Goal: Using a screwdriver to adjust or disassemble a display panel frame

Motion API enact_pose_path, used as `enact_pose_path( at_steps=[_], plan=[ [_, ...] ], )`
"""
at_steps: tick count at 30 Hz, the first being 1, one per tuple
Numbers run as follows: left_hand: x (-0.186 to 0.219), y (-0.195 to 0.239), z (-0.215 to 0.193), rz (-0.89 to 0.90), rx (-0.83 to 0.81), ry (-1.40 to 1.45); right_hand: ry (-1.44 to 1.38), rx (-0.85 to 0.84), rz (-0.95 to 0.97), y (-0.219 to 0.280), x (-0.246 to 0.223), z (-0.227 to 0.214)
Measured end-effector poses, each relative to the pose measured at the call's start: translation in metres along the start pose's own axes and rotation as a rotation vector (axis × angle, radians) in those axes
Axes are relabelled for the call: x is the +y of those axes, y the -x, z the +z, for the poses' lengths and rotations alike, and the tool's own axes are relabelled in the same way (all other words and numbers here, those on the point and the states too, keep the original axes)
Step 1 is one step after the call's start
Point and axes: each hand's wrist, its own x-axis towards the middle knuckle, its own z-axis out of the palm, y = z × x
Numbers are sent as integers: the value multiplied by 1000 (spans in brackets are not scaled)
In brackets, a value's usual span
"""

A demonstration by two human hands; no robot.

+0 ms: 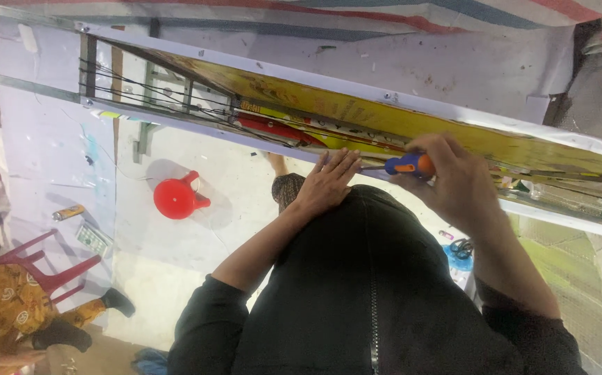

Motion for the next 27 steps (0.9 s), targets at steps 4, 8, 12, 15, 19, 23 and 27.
enact_pose_path(
  at_steps=[4, 8, 12, 15, 19, 23, 27],
  plan=[
    [-1, -6, -24, 75, -92, -100, 4, -175, -161, 1, 3, -11],
    [2, -11, -17, 79, -204, -75, 137, -95, -69, 5, 5, -8],
    [6, -12, -2, 123, -111, -209, 13, -230, -214, 3, 0, -19],
    [5, -9, 22, 101, -205, -140, 148, -95, -84, 9, 7, -8],
    [7, -12, 17, 92, -149, -182, 80, -221, -120, 5, 0, -15],
    [10, -15, 16, 105, -230, -235, 71, -119, -131, 9, -2, -11],
    [12, -23, 12, 117, -478, -208, 15, -248, -159, 11, -1, -25]
  ],
)
